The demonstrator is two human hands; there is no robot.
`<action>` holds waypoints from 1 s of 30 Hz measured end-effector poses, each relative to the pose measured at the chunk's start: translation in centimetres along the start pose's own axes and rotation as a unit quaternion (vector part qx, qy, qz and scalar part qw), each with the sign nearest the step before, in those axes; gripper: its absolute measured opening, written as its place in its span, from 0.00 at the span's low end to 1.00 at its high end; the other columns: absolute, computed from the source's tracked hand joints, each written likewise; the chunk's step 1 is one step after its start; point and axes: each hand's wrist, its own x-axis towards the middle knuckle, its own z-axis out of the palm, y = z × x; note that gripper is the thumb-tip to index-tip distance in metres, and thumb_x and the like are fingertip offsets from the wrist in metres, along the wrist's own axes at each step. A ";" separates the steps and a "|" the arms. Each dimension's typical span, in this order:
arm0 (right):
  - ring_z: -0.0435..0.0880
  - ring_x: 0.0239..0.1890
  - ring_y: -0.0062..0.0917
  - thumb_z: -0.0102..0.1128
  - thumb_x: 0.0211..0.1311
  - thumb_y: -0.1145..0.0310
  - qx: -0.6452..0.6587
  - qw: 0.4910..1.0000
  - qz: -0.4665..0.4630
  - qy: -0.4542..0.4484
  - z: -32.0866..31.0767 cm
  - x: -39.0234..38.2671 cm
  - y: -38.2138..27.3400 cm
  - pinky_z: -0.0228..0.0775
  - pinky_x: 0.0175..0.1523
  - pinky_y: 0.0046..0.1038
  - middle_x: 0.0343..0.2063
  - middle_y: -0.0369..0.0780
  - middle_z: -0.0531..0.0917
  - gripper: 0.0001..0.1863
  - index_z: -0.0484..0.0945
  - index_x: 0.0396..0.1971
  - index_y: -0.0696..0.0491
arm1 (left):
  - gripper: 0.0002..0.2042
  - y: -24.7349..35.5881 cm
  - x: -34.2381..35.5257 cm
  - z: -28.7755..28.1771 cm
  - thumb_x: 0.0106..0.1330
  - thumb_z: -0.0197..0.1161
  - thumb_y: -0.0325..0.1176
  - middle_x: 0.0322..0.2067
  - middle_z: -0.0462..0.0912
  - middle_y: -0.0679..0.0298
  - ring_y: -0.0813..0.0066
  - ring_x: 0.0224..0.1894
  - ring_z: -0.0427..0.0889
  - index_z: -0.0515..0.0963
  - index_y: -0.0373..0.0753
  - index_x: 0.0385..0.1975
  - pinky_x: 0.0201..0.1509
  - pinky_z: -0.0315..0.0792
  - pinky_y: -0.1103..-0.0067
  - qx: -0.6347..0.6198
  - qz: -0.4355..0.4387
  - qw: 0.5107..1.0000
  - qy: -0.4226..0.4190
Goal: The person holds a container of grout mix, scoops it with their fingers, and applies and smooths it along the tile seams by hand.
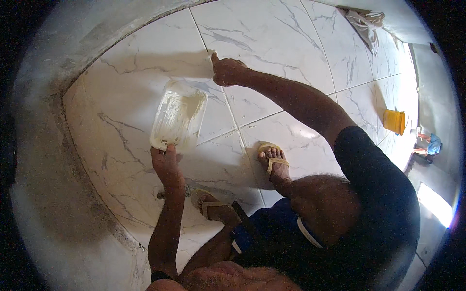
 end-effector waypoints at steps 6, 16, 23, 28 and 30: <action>0.83 0.38 0.51 0.57 0.54 0.65 0.001 0.999 -0.048 -0.011 0.9 -0.1 -1.2 0.76 0.42 0.48 0.31 0.55 0.82 0.48 0.42 0.69 0.68 | 0.26 0.2 -0.2 -0.1 0.66 0.66 0.36 0.47 0.76 0.56 0.72 0.46 0.80 0.63 0.30 0.58 0.42 0.79 0.80 0.004 0.001 1.000 0.007; 0.83 0.37 0.49 0.56 0.52 0.67 -0.022 0.996 -0.051 -0.063 -0.2 -2.2 -3.6 0.74 0.42 0.48 0.30 0.54 0.83 0.48 0.44 0.71 0.64 | 0.27 0.2 -0.3 -0.2 0.66 0.66 0.34 0.50 0.75 0.54 0.69 0.48 0.80 0.63 0.30 0.59 0.47 0.80 0.76 -0.015 -0.004 1.000 0.014; 0.83 0.37 0.49 0.57 0.54 0.64 -0.003 0.999 0.015 -0.030 -1.8 -3.1 -0.9 0.75 0.41 0.48 0.30 0.53 0.83 0.47 0.45 0.72 0.62 | 0.28 0.9 -0.3 0.4 0.66 0.66 0.35 0.52 0.74 0.54 0.68 0.52 0.78 0.61 0.30 0.61 0.50 0.80 0.74 0.000 -0.036 0.999 0.012; 0.84 0.39 0.49 0.57 0.55 0.64 -0.011 0.999 0.033 -0.003 -1.6 -3.0 -0.4 0.74 0.42 0.51 0.31 0.52 0.84 0.44 0.49 0.71 0.61 | 0.27 0.9 -0.3 0.6 0.66 0.64 0.33 0.52 0.73 0.55 0.67 0.53 0.78 0.61 0.30 0.60 0.51 0.80 0.73 -0.019 -0.030 0.999 0.007; 0.84 0.38 0.48 0.56 0.55 0.64 -0.024 0.999 0.044 0.013 -1.4 -2.8 -0.7 0.74 0.42 0.51 0.30 0.52 0.84 0.44 0.49 0.71 0.61 | 0.27 1.0 -0.4 0.9 0.66 0.64 0.34 0.52 0.73 0.55 0.67 0.53 0.78 0.61 0.30 0.60 0.51 0.80 0.73 -0.010 -0.028 1.000 0.003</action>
